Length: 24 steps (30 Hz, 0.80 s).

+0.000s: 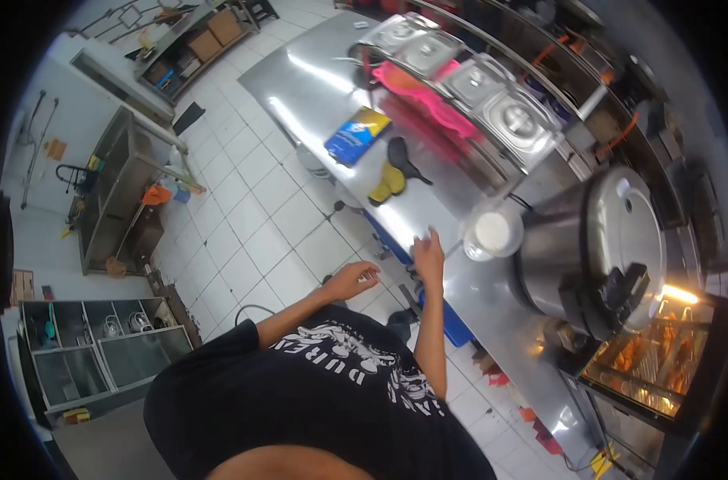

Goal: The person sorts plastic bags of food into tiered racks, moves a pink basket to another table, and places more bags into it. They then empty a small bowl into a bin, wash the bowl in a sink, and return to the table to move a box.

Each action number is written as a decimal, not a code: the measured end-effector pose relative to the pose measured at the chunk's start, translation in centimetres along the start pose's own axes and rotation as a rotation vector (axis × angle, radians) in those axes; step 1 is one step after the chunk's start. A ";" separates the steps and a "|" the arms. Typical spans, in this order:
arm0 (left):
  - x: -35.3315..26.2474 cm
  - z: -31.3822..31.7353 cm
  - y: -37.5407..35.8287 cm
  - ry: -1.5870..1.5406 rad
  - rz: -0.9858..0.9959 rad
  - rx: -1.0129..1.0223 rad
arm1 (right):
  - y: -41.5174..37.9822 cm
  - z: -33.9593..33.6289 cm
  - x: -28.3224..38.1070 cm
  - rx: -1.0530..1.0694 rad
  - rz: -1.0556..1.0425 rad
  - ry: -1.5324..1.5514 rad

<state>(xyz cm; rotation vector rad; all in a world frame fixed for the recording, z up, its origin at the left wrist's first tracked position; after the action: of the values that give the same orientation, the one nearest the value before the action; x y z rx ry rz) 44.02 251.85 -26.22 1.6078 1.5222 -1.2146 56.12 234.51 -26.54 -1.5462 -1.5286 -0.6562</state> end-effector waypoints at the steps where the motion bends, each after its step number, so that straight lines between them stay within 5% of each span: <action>1: 1.0 -1.8 -1.0 -0.028 -0.024 -0.027 | 3.4 2.7 2.3 -0.103 -0.210 -0.199; 3: 2.4 -6.3 -3.2 -0.114 -0.067 -0.088 | 8.8 6.7 7.2 -0.124 -0.360 -0.322; 6: 7.0 -12.8 -6.7 -0.164 -0.110 -0.168 | 11.8 11.5 9.7 -0.050 -0.240 -0.766; 9: 9.6 -22.5 -12.8 -0.161 -0.223 -0.431 | 11.8 13.1 9.3 0.007 -0.538 -0.690; 10: 11.5 -25.7 -15.9 -0.199 -0.264 -0.584 | 10.7 11.7 10.2 0.065 -0.325 -0.748; 12: 17.6 -30.4 -22.8 -0.374 -0.258 -0.871 | 12.2 9.7 8.6 -0.148 -0.111 -0.981; 15: 24.6 -33.7 -31.3 -0.225 -0.499 -1.027 | 15.4 11.6 11.7 -0.300 -0.098 -0.743; 18: 24.1 -35.9 -34.0 -0.038 -0.531 -0.972 | 21.4 19.4 13.5 -0.163 0.236 -0.339; 20: 24.6 -36.2 -33.7 -0.067 -0.459 -0.923 | 20.5 21.5 15.3 -0.347 0.454 -0.359; 24: 24.1 -33.6 -30.3 -0.310 -0.504 -0.750 | 24.1 26.0 10.3 -0.274 0.534 -0.066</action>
<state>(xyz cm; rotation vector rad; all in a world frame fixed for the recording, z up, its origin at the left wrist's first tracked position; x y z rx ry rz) 19.58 296.73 -29.92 0.5453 1.9111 -0.8943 75.88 264.30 -35.94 -2.0933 -1.0240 -0.5179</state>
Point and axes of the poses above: each hand's wrist, its own y-axis towards the middle knuckle, its own z-axis out of the palm, x = y × z, the point moved 9 cm from there along y, towards the middle knuckle, and after that the axes turned 3 degrees about -y, right-handed, at the moved point
